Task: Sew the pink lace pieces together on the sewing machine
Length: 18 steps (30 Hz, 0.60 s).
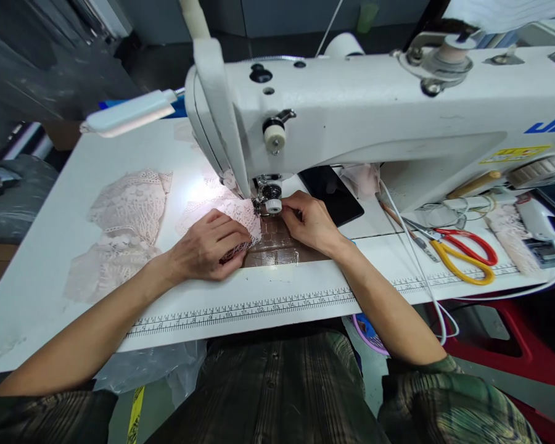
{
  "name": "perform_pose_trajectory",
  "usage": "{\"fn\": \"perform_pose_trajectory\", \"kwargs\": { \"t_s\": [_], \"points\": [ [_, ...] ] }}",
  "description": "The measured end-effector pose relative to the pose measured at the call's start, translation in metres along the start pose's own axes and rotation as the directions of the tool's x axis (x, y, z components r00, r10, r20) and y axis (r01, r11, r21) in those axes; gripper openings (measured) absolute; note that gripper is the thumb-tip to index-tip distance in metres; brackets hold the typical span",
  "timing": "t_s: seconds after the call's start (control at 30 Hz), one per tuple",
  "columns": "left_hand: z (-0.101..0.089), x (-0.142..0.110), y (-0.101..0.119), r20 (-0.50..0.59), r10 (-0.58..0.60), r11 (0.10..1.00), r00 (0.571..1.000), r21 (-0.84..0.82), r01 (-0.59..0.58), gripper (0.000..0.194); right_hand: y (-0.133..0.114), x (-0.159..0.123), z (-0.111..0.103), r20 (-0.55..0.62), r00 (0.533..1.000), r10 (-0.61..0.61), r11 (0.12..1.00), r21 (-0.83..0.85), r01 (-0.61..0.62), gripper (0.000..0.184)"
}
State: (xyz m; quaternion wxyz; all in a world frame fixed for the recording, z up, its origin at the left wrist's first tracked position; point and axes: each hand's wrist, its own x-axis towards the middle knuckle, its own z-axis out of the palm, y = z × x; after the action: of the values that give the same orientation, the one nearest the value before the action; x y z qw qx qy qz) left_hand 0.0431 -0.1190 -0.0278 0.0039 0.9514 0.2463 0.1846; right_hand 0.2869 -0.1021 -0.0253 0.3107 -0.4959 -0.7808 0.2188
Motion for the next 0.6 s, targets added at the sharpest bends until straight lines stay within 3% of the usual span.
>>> {"fn": "perform_pose_trajectory", "kwargs": {
  "t_s": [0.1,0.17,0.23,0.33,0.4,0.5,0.6],
  "points": [
    [-0.002,-0.002,-0.003,0.087,0.050,0.992,0.995,-0.117,-0.040,0.021,-0.007,-0.006,-0.027,0.076,0.996,0.043,0.995,-0.096,-0.035,0.028],
    [0.001,-0.004,-0.008,0.084,0.035,0.985,0.996,-0.169,-0.020,0.024,-0.008,-0.018,-0.045,0.156,0.984,0.084,0.969,-0.242,-0.044,0.027],
    [0.006,-0.005,-0.014,0.043,0.028,0.975,0.999,-0.220,-0.018,0.023,-0.004,-0.034,-0.056,0.163,0.980,0.118,0.914,-0.403,-0.043,0.028],
    [0.011,-0.005,-0.018,-0.052,0.030,0.956,0.998,-0.291,-0.044,0.031,0.009,-0.059,-0.056,0.130,0.984,0.120,0.815,-0.579,-0.023,0.034],
    [0.013,-0.002,-0.016,-0.116,-0.005,0.942,0.993,-0.334,-0.034,0.034,0.017,-0.070,-0.050,0.107,0.989,0.097,0.791,-0.611,-0.012,0.036],
    [0.012,0.002,-0.007,-0.160,-0.185,0.902,0.970,-0.418,0.103,0.022,0.022,-0.078,-0.041,0.057,0.997,0.053,0.781,-0.624,-0.006,0.034],
    [0.013,0.005,0.001,-0.118,-0.477,0.779,0.871,-0.515,0.357,0.019,0.018,-0.077,-0.037,-0.038,0.998,0.045,0.872,-0.487,-0.058,0.029]
  ]
}}
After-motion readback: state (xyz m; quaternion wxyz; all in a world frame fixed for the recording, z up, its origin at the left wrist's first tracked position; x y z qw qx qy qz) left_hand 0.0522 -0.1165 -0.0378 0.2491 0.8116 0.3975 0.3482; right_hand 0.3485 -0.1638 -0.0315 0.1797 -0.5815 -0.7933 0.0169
